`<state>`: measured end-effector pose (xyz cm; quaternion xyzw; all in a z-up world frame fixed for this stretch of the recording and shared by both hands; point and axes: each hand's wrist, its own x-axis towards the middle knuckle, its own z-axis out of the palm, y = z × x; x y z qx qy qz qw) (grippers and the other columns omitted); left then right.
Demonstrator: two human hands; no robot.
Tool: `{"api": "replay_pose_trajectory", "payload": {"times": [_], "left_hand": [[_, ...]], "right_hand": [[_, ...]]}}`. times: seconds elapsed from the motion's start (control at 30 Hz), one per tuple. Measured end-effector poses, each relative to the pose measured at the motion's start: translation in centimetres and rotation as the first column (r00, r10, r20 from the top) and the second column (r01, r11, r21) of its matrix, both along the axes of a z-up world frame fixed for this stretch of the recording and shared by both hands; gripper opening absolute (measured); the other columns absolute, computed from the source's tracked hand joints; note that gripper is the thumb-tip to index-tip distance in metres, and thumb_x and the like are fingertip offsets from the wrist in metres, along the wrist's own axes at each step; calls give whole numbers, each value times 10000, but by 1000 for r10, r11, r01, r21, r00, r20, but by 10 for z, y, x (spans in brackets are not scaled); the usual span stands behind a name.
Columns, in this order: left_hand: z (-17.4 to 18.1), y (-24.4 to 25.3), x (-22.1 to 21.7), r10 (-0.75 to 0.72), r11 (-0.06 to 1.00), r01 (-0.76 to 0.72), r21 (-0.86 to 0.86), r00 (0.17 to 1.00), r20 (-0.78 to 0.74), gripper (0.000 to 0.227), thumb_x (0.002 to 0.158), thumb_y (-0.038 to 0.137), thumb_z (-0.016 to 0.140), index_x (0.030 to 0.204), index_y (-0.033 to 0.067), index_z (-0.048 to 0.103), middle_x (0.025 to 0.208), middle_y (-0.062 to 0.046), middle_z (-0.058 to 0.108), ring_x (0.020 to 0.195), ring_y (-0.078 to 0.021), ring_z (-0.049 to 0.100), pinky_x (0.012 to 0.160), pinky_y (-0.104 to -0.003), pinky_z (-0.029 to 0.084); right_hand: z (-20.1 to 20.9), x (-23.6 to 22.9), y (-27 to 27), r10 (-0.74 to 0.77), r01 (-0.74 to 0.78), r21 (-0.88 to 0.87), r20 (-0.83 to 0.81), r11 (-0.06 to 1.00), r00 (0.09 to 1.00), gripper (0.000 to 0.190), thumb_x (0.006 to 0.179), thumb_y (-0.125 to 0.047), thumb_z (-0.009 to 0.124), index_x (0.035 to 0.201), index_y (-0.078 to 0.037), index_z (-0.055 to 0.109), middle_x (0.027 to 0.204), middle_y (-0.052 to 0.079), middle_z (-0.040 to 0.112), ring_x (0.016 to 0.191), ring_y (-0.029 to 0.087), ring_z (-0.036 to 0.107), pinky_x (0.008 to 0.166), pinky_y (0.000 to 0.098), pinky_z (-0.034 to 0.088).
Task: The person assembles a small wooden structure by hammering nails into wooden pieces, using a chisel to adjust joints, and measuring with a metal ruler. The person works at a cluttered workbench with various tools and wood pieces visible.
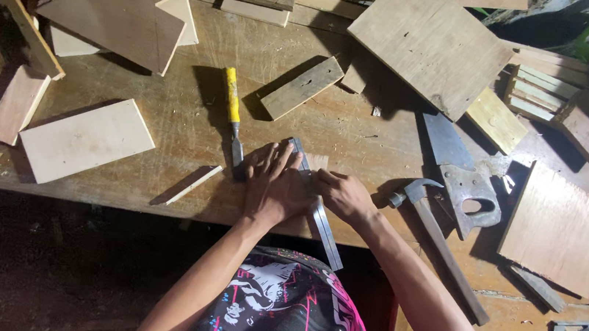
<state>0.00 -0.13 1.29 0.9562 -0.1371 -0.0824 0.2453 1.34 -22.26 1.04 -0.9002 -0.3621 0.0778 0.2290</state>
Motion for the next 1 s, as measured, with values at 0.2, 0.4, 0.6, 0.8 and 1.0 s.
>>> {"api": "replay_pose_trajectory", "payload": {"times": [0.2,0.4,0.6,0.8,1.0], "left_hand": [[-19,5,-2,-13,999,19,-51,994,110,1131,662,800,719,1541,147,438,1633,-133,350,1520,-349,281,1213,-623,175],[-23,2,-4,-27,993,1,118,974,225,1068,751,812,700,1570,183,427,1666,-95,347,1551,-319,279,1232,-600,181],[-13,2,-4,-21,1000,22,-8,994,107,1097,700,737,768,1544,119,439,1641,-153,343,1525,-355,268,1195,-640,180],[-29,8,-8,-18,916,75,-394,989,146,1077,794,583,798,1562,-31,357,1697,-257,187,1583,-409,180,1261,-617,206],[-21,27,-14,-4,983,36,-178,984,179,982,685,474,874,1413,-23,441,1633,-270,230,1522,-430,230,1235,-560,205]], "right_hand": [[9,-26,-7,15,-15,2,79,1000,997,246,773,-49,625,1004,-14,699,1107,91,676,928,249,695,690,353,605],[8,-57,-18,-21,21,25,37,999,999,290,764,-81,651,1041,-22,712,995,71,643,857,231,677,658,349,591],[16,-85,-18,-216,217,135,-21,967,976,287,828,-80,698,1109,-26,728,931,94,668,736,276,687,635,366,573],[17,-86,0,-732,765,348,-252,543,634,111,899,-58,738,1000,-20,767,767,121,673,641,245,691,598,348,533],[16,-90,4,-766,811,262,-273,524,583,110,952,-100,684,1038,-34,704,789,135,687,642,281,696,585,368,523]]}}
